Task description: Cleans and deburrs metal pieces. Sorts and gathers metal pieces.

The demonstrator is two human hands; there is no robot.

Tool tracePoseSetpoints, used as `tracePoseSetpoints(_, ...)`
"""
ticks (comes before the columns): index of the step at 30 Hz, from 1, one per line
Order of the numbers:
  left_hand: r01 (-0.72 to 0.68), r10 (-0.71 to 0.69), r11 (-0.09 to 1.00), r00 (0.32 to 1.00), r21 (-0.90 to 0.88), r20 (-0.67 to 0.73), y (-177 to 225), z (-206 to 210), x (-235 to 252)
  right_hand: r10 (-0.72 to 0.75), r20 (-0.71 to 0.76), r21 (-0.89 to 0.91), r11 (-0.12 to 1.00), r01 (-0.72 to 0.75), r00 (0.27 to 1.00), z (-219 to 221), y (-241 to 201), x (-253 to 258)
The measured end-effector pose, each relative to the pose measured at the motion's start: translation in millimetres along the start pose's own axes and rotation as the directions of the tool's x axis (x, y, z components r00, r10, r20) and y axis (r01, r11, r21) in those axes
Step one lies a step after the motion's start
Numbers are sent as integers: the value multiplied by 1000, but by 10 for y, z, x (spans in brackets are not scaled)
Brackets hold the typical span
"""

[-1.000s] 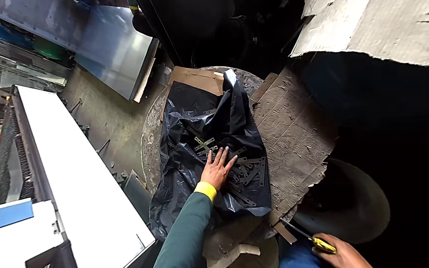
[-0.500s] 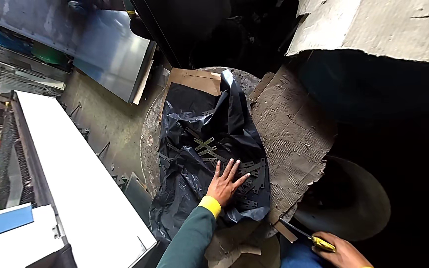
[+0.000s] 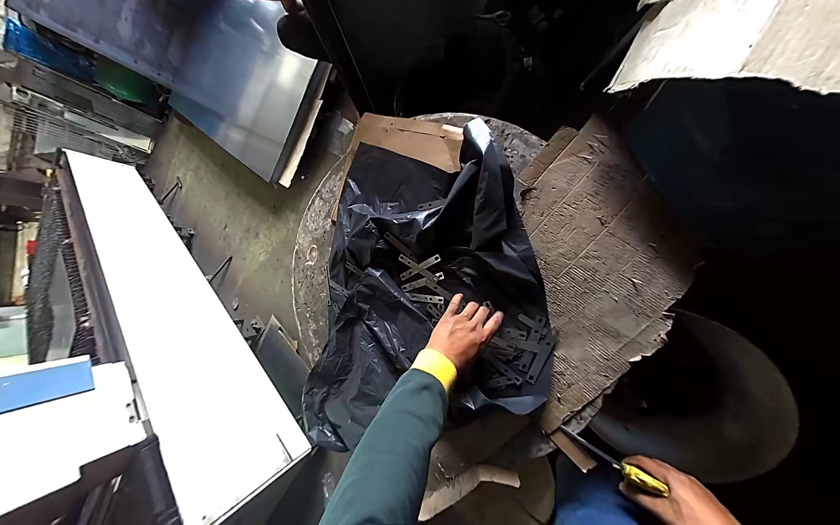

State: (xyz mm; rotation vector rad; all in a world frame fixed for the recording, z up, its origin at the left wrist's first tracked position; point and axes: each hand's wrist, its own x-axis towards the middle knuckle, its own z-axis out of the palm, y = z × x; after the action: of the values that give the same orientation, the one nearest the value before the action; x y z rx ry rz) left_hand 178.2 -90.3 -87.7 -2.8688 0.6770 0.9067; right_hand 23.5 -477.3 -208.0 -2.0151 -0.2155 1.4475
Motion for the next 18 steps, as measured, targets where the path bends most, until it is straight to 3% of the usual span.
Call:
tracePoseSetpoints(10,-177,168,981,980,82,107,-12,-110,189,25,17,-11,1000,-25,1000,-46,28,-94)
tracePoseSetpoints(18,-80,79,997,966,-5,245,4,-109,155,25,11,5,1000,-25,1000,-3,63,-117)
